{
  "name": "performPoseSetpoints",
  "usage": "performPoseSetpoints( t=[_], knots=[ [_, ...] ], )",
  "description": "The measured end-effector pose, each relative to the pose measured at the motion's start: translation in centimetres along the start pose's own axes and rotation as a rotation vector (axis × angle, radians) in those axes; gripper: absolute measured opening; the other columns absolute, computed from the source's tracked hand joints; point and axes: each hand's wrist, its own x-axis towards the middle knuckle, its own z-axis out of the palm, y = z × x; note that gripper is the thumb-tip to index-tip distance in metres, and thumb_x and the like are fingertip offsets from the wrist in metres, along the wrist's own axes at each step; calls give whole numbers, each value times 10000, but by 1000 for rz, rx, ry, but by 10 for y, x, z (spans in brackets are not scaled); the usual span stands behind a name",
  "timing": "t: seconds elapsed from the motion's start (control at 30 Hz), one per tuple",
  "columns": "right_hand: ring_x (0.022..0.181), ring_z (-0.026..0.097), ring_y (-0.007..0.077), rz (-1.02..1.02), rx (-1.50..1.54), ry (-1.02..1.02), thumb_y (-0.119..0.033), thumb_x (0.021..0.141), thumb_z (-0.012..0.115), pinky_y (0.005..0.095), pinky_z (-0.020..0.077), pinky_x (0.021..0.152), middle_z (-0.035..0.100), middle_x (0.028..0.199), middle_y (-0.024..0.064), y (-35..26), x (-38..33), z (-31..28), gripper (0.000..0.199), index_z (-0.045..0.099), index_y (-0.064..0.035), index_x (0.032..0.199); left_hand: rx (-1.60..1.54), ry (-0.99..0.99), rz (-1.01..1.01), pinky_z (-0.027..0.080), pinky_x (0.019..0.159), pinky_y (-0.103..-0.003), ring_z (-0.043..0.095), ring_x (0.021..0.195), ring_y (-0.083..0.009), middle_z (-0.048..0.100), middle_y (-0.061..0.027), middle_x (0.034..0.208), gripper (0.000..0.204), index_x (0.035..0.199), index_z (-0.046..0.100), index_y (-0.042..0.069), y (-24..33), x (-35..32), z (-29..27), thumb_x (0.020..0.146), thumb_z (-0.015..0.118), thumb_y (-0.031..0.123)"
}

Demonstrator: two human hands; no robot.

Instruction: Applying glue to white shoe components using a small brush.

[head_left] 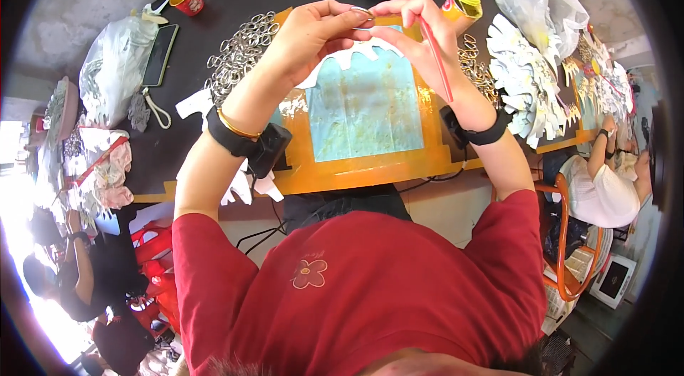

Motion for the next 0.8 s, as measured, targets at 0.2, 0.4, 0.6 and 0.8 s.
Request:
performPoseSetpoints(
  t=[0.2, 0.4, 0.6, 0.8],
  knots=[
    [854, 655, 130, 128, 104, 82, 40, 857, 673, 268, 534, 740, 684, 908, 114, -1, 1, -12, 308, 389, -49, 775, 51, -45, 45, 515, 710, -195, 668, 853, -91, 697, -58, 955, 206, 1084, 612, 5, -10, 15, 17, 951, 632, 161],
    [778, 648, 209, -195, -489, -254, 57, 832, 667, 296, 522, 705, 645, 859, 113, 28, 28, -50, 240, 448, -14, 766, 850, -3, 312, 524, 725, -295, 679, 841, -204, 689, -104, 936, 200, 1043, 661, -11, -42, 31, -8, 893, 644, 120],
    [694, 516, 261, -11, -501, -690, -149, 893, 476, 335, 412, 666, 498, 721, 99, 84, 35, -35, 183, 432, -20, 770, 1296, 29, 365, 515, 787, -413, 636, 887, -326, 640, -127, 924, 159, 973, 714, 57, -69, 42, -21, 868, 605, 106],
    [733, 547, 263, 182, -391, -650, -302, 959, 474, 350, 428, 717, 603, 816, 124, 129, 23, -26, 324, 580, -10, 867, 1460, -46, 489, 508, 815, -422, 611, 963, -316, 615, -117, 960, 220, 1072, 686, 88, -76, 57, -21, 877, 584, 97]
  ],
)
